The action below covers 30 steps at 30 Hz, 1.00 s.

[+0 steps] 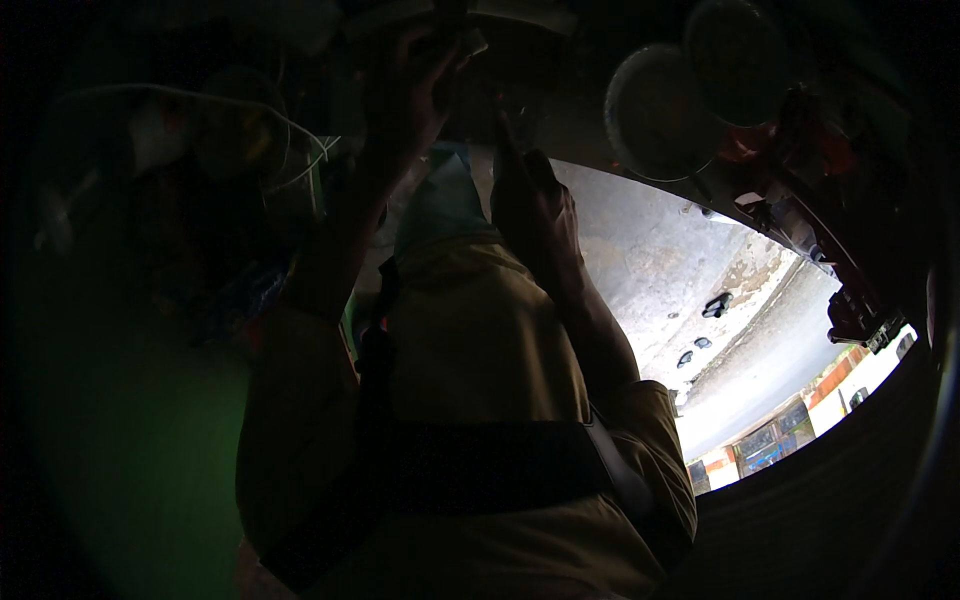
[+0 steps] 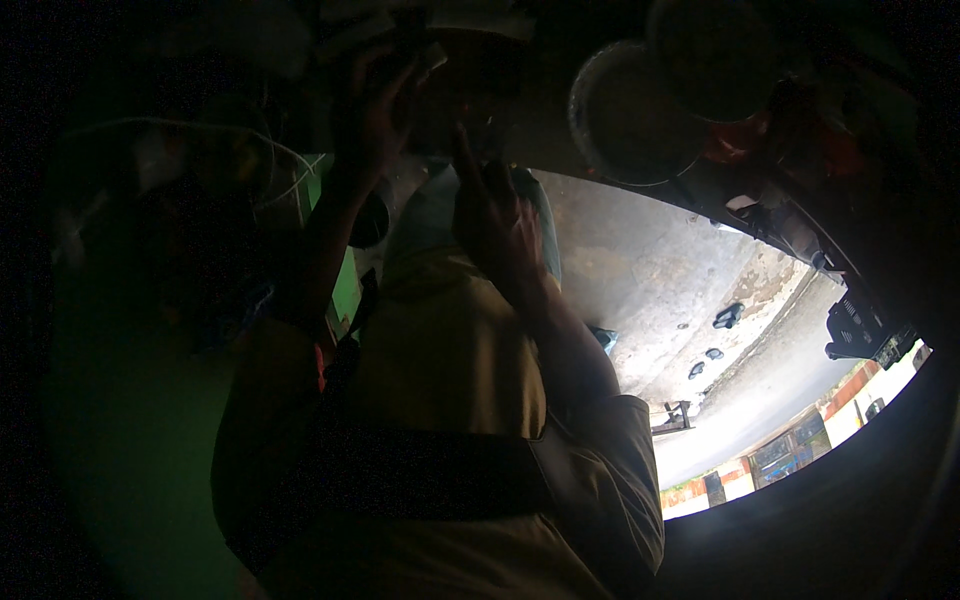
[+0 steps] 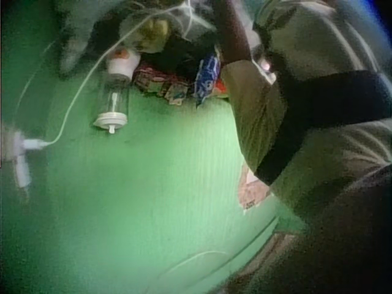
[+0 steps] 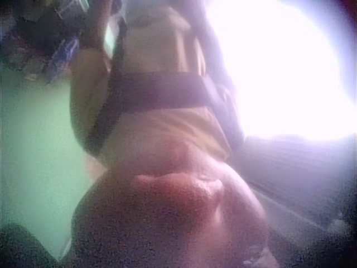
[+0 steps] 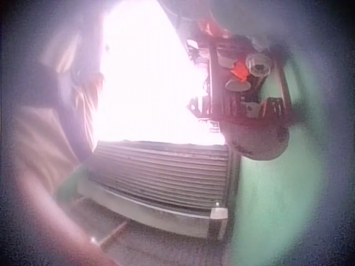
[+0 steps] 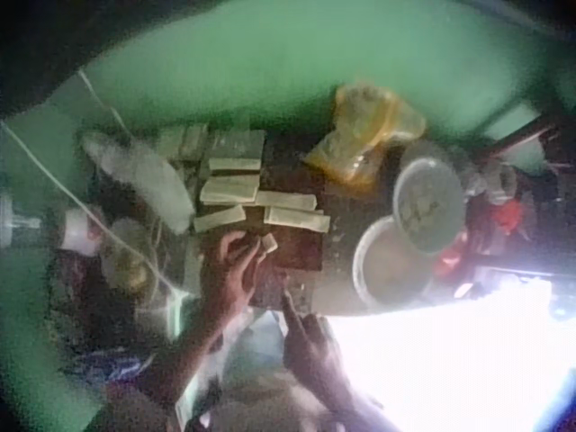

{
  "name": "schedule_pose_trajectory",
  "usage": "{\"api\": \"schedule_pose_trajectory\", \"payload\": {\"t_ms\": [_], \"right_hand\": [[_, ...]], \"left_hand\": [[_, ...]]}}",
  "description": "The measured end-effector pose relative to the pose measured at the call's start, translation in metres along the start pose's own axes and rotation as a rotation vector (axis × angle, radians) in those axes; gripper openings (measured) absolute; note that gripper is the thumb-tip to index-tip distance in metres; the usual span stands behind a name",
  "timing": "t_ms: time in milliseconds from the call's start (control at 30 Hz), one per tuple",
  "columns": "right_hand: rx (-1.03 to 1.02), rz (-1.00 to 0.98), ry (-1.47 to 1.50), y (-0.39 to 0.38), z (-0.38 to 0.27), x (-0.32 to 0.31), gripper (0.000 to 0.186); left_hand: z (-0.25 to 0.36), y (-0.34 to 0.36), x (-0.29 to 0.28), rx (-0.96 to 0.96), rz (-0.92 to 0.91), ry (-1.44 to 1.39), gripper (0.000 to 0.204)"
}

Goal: The person uses a knife to cut small rectangular wooden blocks on a workbench. They repeatedly pick up a block, slice it, and place the pieces back on the bench. The task continues with multiple blocks handled one at a time.

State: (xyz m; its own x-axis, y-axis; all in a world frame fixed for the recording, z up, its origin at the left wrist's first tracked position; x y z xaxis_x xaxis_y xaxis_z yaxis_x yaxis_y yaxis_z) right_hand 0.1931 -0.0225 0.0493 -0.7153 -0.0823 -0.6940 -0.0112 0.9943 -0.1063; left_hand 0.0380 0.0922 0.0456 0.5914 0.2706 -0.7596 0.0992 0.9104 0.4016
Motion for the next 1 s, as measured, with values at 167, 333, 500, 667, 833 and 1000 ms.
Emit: {"api": "schedule_pose_trajectory", "payload": {"t_ms": [167,333,500,667,833,1000], "right_hand": [[-0.056,0.028,-0.058,0.001,-0.002,0.002,0.084],[-0.080,0.060,-0.029,0.001,0.000,0.007,0.084],[0.001,0.062,0.055,0.002,0.005,0.010,0.083],[-0.015,0.107,0.015,-0.009,0.000,0.005,0.085],[0.012,0.094,0.005,-0.010,0.001,0.002,0.086],[-0.063,0.103,0.025,-0.013,-0.003,0.017,0.085]], "left_hand": [[-0.006,-0.009,-0.003,0.004,0.020,0.023,0.037],[-0.006,-0.009,-0.007,0.006,0.080,-0.025,0.036],[0.000,0.001,-0.017,0.053,0.192,-0.028,0.030],[-0.004,-0.001,-0.021,0.055,0.217,-0.044,0.030],[-0.014,-0.008,-0.017,-0.003,0.219,-0.027,0.029],[-0.014,-0.012,-0.013,-0.009,0.144,-0.020,0.029]]}}
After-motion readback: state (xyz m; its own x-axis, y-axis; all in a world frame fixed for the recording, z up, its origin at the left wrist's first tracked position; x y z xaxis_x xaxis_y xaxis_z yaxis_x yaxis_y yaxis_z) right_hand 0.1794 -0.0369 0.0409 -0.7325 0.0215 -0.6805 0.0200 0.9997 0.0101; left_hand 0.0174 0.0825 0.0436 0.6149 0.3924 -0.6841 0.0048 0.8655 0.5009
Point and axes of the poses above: each hand's wrist, its own y-axis towards the middle knuckle, its own x-axis out of the palm, z = x × y, the point moved 10 cm from there along y, towards the middle knuckle, and after that the axes turned 12 degrees about z, right-handed, at the moved point
